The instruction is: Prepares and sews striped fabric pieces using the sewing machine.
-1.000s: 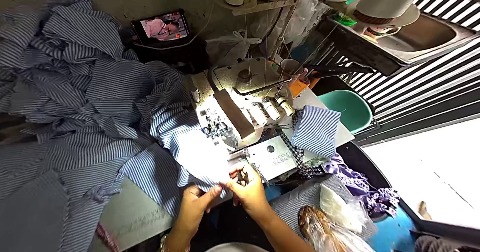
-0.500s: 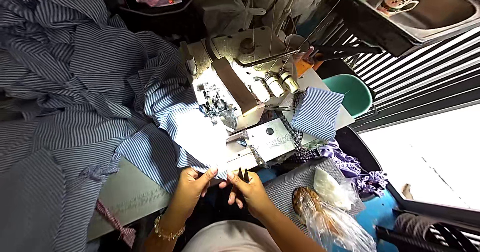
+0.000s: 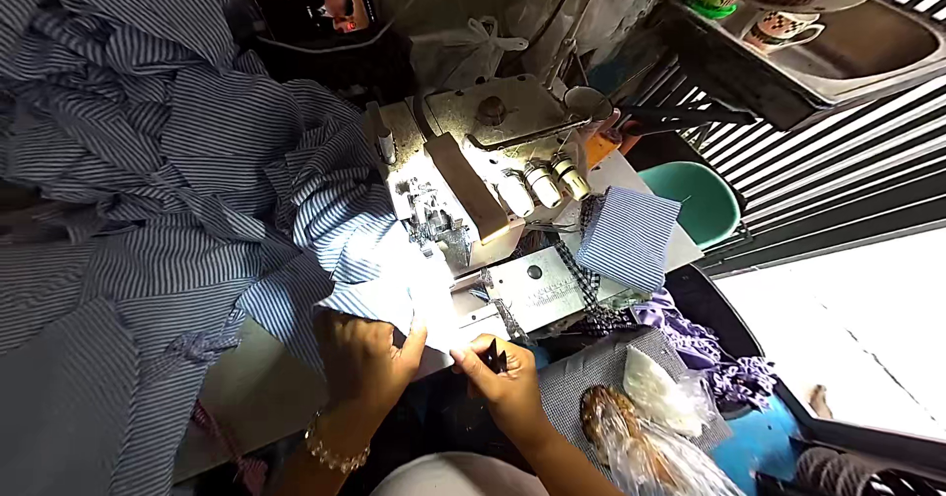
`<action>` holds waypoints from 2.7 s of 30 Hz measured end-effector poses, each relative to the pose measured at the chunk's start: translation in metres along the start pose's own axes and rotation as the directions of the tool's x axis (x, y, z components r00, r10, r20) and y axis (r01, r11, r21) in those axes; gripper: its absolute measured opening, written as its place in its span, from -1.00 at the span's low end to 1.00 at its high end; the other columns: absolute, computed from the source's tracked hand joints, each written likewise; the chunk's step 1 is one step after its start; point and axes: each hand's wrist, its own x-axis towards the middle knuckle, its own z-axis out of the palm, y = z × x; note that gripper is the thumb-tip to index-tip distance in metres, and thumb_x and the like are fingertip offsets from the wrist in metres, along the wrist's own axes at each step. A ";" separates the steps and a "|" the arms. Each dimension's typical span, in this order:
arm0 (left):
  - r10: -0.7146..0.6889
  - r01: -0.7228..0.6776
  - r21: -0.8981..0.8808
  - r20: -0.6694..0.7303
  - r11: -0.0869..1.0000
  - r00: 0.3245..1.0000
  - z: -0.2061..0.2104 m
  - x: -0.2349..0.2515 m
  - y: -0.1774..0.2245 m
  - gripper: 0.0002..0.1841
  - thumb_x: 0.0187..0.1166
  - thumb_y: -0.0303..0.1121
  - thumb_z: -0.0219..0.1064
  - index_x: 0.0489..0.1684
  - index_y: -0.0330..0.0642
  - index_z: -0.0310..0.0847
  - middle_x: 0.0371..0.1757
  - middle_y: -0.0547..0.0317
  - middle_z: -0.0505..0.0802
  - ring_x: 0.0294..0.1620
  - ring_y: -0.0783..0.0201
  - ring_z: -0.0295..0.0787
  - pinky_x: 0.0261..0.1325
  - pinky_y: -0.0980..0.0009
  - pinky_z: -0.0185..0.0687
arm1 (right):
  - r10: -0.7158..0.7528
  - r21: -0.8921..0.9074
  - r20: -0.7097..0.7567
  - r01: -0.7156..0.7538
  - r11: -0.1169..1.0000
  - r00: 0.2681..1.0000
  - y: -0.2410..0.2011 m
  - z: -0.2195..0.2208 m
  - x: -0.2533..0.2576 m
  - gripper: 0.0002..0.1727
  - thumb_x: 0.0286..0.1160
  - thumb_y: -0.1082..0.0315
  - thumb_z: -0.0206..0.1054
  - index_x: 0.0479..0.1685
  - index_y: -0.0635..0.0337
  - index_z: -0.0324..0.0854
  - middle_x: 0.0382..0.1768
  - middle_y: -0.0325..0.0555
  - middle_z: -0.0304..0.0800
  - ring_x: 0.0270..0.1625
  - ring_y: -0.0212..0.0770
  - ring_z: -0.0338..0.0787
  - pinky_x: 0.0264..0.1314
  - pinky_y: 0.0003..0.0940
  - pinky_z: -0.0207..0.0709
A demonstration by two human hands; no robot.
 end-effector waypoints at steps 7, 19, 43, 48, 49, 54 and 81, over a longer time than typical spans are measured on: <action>-0.074 0.070 0.026 0.206 0.997 0.976 0.007 0.049 -0.009 -0.62 0.31 -0.14 0.30 -0.69 -0.33 0.60 -0.41 -0.27 0.79 -0.05 -0.41 0.73 0.21 -0.44 0.19 | 0.000 -0.062 -0.007 0.000 0.998 1.000 -0.009 0.013 0.060 -0.87 0.39 0.47 0.39 -0.50 0.20 0.70 -0.60 -0.40 0.76 -0.66 -0.65 0.60 -0.59 -0.72 0.49; -0.136 0.175 -0.083 0.349 0.981 0.927 0.014 0.090 -0.063 -0.40 0.58 0.13 0.32 -0.07 -0.41 0.75 0.07 -0.34 0.83 0.35 -0.37 0.64 0.47 -0.57 0.04 | -0.431 -0.262 0.216 0.477 0.839 0.876 0.026 0.039 0.033 -0.68 0.51 0.20 0.46 -0.58 0.15 0.62 -0.54 -0.26 0.69 -0.40 -0.54 0.69 -0.27 -0.68 0.58; -0.544 0.668 -0.056 0.534 0.742 0.648 -0.201 -0.078 -0.263 -0.81 0.65 -0.37 0.35 -0.22 -0.35 0.77 -0.26 0.09 0.75 -0.21 0.30 0.63 -0.04 0.25 0.56 | 0.465 -0.567 0.823 0.469 0.677 0.325 0.007 0.107 0.085 -0.59 0.72 0.10 0.28 -0.04 0.34 0.79 0.02 0.15 0.78 0.05 0.04 0.81 0.18 0.04 0.64; -0.382 0.481 -0.234 0.365 0.845 0.849 -0.175 -0.026 -0.228 -0.76 0.66 -0.36 0.24 -0.15 -0.38 0.74 -0.13 0.02 0.80 -0.03 0.23 0.70 0.14 0.15 0.59 | 0.009 -0.407 0.882 0.752 0.519 0.471 -0.016 0.130 0.074 -0.87 0.42 0.50 0.40 -0.15 0.28 0.81 0.05 0.16 0.82 -0.17 0.13 0.90 -0.28 0.01 0.77; -0.357 0.484 -0.287 0.398 0.827 0.845 -0.167 -0.012 -0.216 -0.73 0.70 -0.33 0.22 -0.10 -0.39 0.75 -0.09 0.02 0.81 0.00 0.27 0.71 0.20 0.19 0.59 | -0.123 -0.363 0.875 0.802 0.474 0.469 -0.024 0.138 0.072 -0.88 0.34 0.52 0.43 -0.19 0.22 0.82 0.08 0.13 0.83 -0.22 0.11 0.90 -0.40 -0.02 0.75; -0.076 0.403 -0.550 0.522 0.731 0.850 -0.123 0.033 -0.167 -0.69 0.75 -0.29 0.14 -0.12 -0.37 0.72 -0.24 0.27 0.77 -0.19 0.66 0.59 0.02 0.63 0.51 | -0.403 -0.262 0.804 0.869 0.421 0.437 -0.067 0.163 0.092 -0.88 0.34 0.46 0.44 -0.19 0.13 0.80 0.24 0.04 0.83 -0.21 -0.04 0.92 -0.47 -0.20 0.71; -0.431 0.432 -0.821 0.259 0.374 0.865 -0.103 0.040 -0.110 -0.80 0.60 -0.41 0.31 -0.42 0.09 0.76 -0.46 0.68 0.80 -0.39 0.75 0.68 -0.23 0.73 0.59 | -0.060 -0.367 0.588 0.332 0.869 0.807 -0.083 0.119 0.094 -0.55 0.35 -0.01 0.55 -0.55 0.22 0.66 -0.66 -0.43 0.45 -0.57 -0.64 0.31 -0.48 -0.66 0.16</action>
